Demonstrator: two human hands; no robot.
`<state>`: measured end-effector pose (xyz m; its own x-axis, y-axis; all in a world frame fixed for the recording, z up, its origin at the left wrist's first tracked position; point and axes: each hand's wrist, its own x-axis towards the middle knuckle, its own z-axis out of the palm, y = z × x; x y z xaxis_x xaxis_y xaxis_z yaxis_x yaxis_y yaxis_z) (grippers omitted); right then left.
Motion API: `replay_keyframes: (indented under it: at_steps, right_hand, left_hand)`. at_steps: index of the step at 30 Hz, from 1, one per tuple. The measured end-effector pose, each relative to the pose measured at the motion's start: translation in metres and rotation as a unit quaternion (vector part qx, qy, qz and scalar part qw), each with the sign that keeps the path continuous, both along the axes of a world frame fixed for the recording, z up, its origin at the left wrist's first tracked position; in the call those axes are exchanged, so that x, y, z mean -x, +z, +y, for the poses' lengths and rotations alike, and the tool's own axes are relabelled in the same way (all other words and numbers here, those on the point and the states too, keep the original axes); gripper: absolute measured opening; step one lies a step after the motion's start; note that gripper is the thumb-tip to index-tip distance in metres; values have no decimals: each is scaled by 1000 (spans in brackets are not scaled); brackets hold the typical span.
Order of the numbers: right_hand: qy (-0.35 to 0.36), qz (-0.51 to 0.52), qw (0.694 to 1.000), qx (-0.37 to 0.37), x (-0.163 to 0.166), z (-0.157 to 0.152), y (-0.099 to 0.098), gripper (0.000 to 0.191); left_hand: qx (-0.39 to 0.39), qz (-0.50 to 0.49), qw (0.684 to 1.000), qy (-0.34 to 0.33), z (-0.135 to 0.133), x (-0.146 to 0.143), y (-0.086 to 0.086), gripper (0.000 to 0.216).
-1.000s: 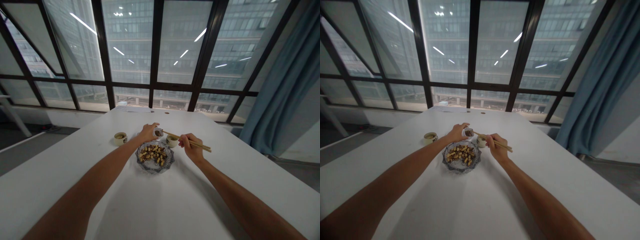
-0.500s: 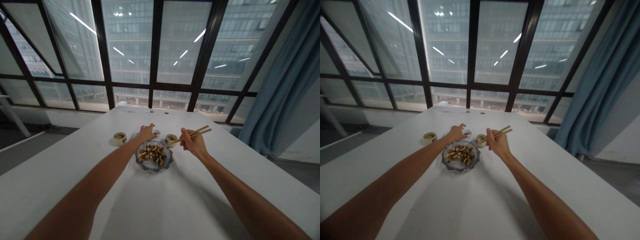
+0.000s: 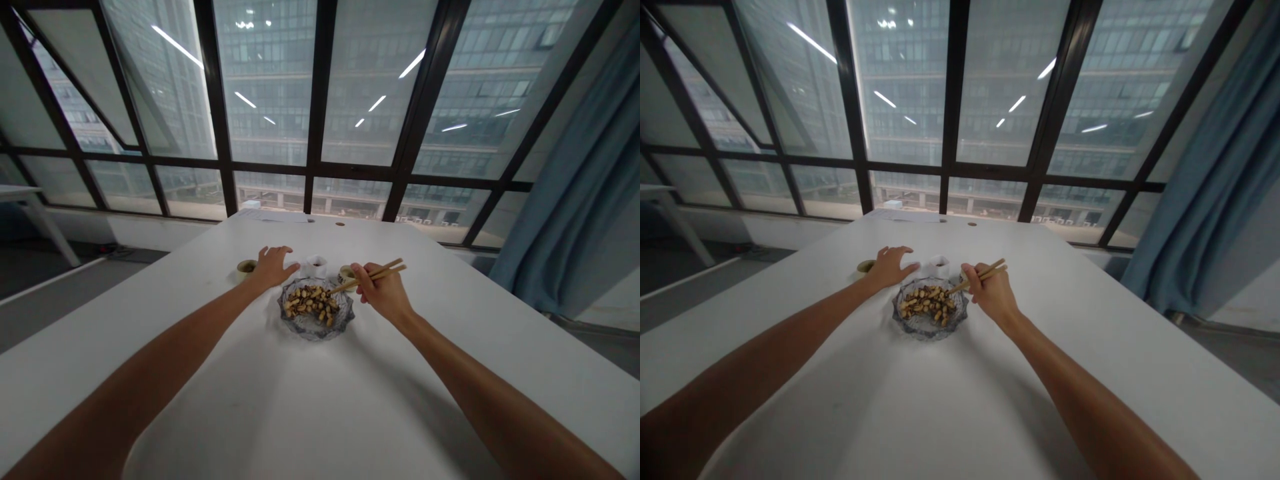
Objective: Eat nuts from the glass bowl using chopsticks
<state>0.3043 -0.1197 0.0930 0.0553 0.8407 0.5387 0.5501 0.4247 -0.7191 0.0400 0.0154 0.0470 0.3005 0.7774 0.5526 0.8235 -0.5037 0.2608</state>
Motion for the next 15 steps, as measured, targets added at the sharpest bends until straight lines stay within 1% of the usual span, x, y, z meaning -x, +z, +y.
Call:
replay_keyframes:
  at_steps: [4, 6, 8, 10, 12, 15]
  right_hand:
    - [10, 1, 1000, -12, -6, 0, 5, 63]
    - [7, 38, 999, -11, -10, 2, 7, 63]
    - [8, 99, 995, 0, -13, 6, 6, 63]
    - [22, 167, 986, 18, -14, 12, 1, 62]
    - [43, 229, 972, 38, -14, 19, -9, 62]
    - [54, 308, 947, 75, -14, 27, -27, 60]
  left_hand:
    - [-50, -42, 998, 18, -12, 38, -8, 37]
    - [-74, -57, 995, 40, -16, 57, -14, 37]
    - [-87, -72, 991, 67, -19, 73, -21, 40]
    - [-92, -92, 987, 93, -20, 85, -29, 47]
    - [-86, -114, 983, 114, -19, 93, -36, 55]
    - [-51, -149, 979, 132, -16, 99, -47, 68]
